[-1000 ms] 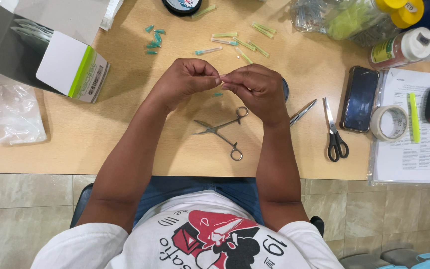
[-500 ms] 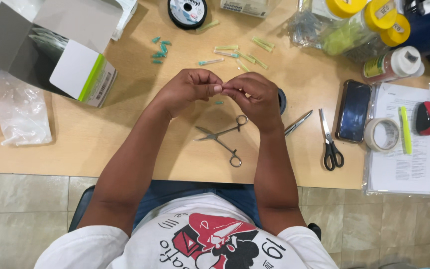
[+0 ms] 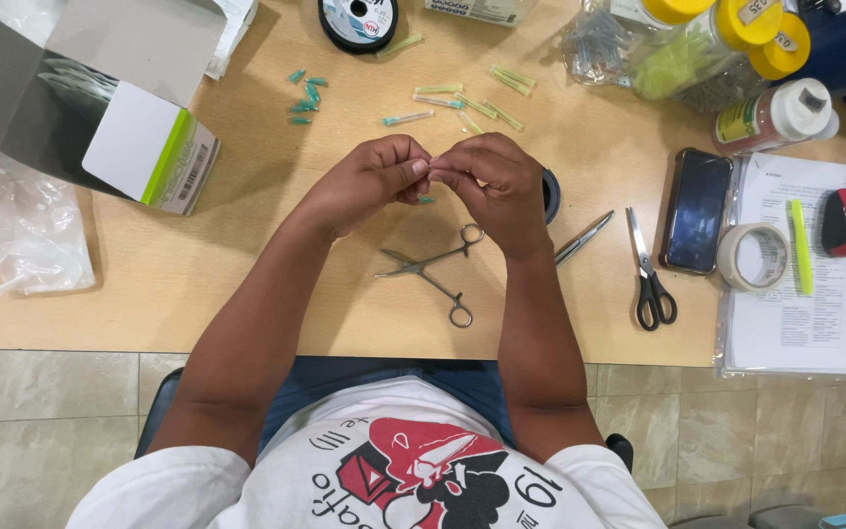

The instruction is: The person assembles small medical supplies on a cluttered table. They insert a thin wire into a small plastic tube, use hemostats to grip and adjust the wire, and then place the assembled item on the table. The person repeats this process with several other tubes and wires.

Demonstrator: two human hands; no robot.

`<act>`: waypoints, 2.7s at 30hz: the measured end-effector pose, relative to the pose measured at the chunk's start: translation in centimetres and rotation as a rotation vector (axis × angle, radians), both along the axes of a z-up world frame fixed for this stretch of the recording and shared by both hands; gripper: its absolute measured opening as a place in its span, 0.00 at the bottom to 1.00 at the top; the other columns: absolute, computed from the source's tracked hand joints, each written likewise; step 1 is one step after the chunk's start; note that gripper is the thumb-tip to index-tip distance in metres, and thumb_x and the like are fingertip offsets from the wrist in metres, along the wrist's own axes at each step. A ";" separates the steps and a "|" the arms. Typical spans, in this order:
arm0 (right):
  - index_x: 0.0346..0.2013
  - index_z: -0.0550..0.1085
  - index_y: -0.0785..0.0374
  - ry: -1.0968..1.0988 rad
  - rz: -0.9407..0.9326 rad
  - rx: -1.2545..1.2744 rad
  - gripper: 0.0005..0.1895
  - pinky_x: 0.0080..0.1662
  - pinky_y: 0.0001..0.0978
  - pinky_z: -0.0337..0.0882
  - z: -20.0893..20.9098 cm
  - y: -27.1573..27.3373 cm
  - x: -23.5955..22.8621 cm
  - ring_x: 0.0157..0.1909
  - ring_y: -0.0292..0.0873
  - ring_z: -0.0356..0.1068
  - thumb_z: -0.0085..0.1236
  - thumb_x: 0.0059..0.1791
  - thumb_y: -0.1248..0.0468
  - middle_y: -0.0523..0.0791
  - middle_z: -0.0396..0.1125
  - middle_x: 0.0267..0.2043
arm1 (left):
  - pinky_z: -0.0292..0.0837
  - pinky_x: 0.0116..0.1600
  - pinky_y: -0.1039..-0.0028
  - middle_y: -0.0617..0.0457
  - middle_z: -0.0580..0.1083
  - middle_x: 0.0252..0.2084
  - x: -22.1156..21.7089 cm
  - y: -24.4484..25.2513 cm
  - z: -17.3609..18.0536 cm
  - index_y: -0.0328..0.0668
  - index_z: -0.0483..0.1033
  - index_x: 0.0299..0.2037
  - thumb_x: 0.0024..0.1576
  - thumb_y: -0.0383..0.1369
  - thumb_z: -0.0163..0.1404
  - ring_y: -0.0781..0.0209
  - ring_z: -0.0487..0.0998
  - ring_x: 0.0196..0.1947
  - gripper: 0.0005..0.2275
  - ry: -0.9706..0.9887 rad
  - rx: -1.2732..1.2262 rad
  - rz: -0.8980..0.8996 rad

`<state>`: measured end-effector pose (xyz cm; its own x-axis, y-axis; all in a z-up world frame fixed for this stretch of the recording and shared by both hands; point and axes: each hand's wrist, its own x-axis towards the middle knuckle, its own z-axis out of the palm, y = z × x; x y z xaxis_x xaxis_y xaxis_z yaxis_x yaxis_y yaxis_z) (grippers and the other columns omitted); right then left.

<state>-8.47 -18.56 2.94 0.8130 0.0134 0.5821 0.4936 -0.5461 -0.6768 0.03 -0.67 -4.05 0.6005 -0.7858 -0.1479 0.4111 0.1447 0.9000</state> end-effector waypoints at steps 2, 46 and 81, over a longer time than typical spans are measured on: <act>0.35 0.83 0.63 -0.018 -0.063 0.019 0.04 0.35 0.32 0.74 -0.5 0.3 0.1 0.32 0.45 0.73 0.71 0.47 0.71 0.46 0.74 0.32 | 0.81 0.45 0.75 0.49 0.76 0.32 -0.2 -0.3 -0.1 0.35 0.74 0.45 0.67 0.30 0.47 0.66 0.79 0.32 0.05 0.011 -0.028 0.005; 0.33 0.80 0.58 0.002 -0.515 -0.225 0.04 0.35 0.29 0.69 -0.7 -5.0 -0.5 0.33 0.36 0.71 0.62 0.53 0.66 0.40 0.73 0.32 | 0.59 0.42 0.55 0.56 0.77 0.35 7.7 -3.5 -3.9 0.52 0.88 0.41 0.51 0.32 0.56 0.44 0.71 0.38 0.10 -1.465 0.817 0.610; 0.25 0.69 0.61 0.443 -0.240 -0.170 0.26 0.41 0.47 0.73 -2.7 -0.4 0.3 0.37 0.61 0.72 0.44 0.60 0.47 0.53 0.67 0.26 | 0.71 0.60 0.58 0.48 0.81 0.44 -2.7 0.0 1.1 0.45 0.81 0.48 0.67 0.27 0.46 0.54 0.80 0.50 0.09 -0.633 0.164 0.173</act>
<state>-8.20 -18.93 0.20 0.9722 -0.1393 0.1884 0.0281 -0.7290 -0.6839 -2.71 -0.65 -2.97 0.7258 -0.6679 0.1647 -0.2194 0.0021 0.9756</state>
